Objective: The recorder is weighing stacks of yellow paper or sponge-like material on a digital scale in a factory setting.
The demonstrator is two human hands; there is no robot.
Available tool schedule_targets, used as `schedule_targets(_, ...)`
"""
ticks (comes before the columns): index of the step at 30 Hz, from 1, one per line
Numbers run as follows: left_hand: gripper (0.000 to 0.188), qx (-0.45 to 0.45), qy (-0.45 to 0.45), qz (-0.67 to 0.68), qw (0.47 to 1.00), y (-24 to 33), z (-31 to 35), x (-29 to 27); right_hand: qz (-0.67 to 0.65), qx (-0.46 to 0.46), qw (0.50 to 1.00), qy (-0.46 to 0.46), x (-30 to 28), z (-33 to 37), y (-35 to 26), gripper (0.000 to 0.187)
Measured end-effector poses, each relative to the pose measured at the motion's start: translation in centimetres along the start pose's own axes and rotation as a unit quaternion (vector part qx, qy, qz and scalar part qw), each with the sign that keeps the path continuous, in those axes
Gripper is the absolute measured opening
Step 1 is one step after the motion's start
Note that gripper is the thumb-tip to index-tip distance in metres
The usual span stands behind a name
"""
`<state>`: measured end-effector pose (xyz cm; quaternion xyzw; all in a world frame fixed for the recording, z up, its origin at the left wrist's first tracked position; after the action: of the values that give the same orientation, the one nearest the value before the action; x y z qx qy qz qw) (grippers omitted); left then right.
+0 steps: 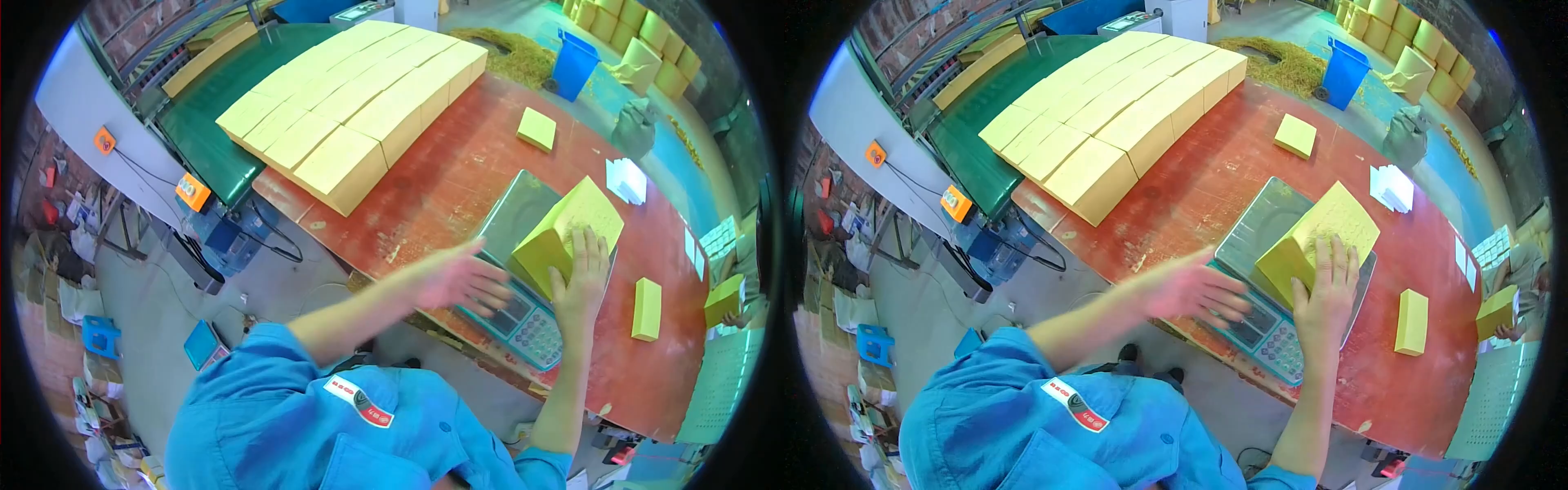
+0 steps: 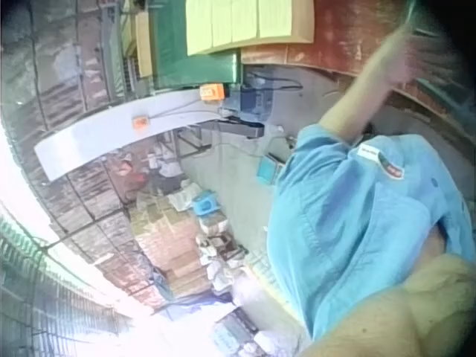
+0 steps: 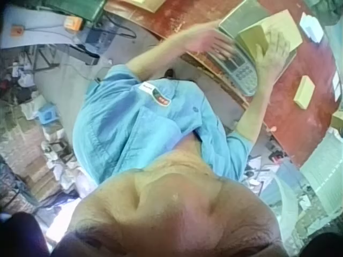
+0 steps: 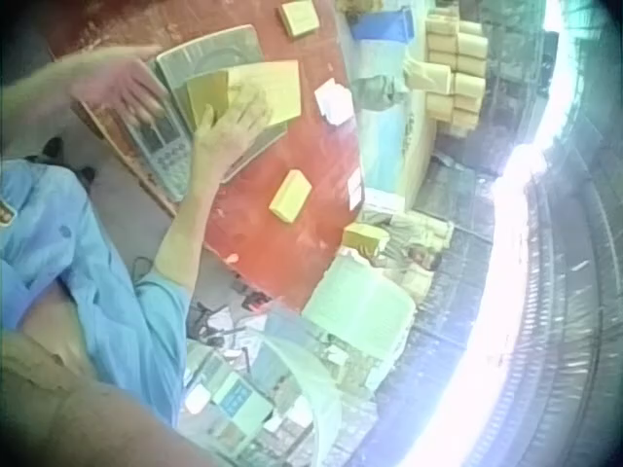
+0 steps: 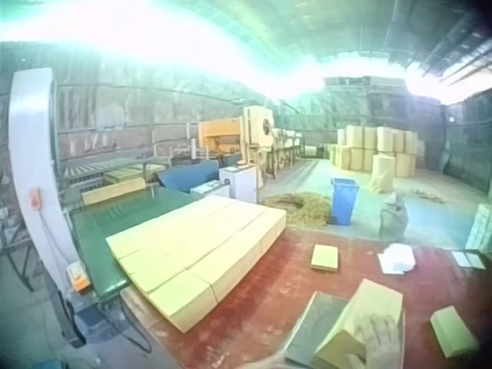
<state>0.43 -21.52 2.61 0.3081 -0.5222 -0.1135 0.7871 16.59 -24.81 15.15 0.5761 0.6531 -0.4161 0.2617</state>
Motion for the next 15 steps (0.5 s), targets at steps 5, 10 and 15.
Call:
schedule_targets(5,0.052,0.286,0.463,-0.753,0.370,20.3,14.7,-7.9,0.103,0.017,0.994,-0.026,-1.1,-0.2,-1.1,0.066)
schedule_targets(10,0.089,0.076,0.437,-0.860,0.254,21.5,15.2,-19.4,0.013,-0.022,0.994,0.102,-5.2,-1.5,-9.4,0.060)
schedule_targets(15,0.082,0.198,0.238,-0.882,0.356,18.2,15.6,-16.9,-0.167,-0.075,0.983,0.032,-0.4,-2.7,-19.2,0.054)
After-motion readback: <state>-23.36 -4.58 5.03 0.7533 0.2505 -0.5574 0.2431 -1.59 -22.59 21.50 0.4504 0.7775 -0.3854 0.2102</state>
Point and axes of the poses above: each hand's wrist, its own z-axis away from the middle knuckle, its own x-axis out of the palm, y = z × x, the point moved 10 cm from there along -z, towards the middle knuckle, and after that the axes turned 2 degrees about y, right-handed, at the moved point
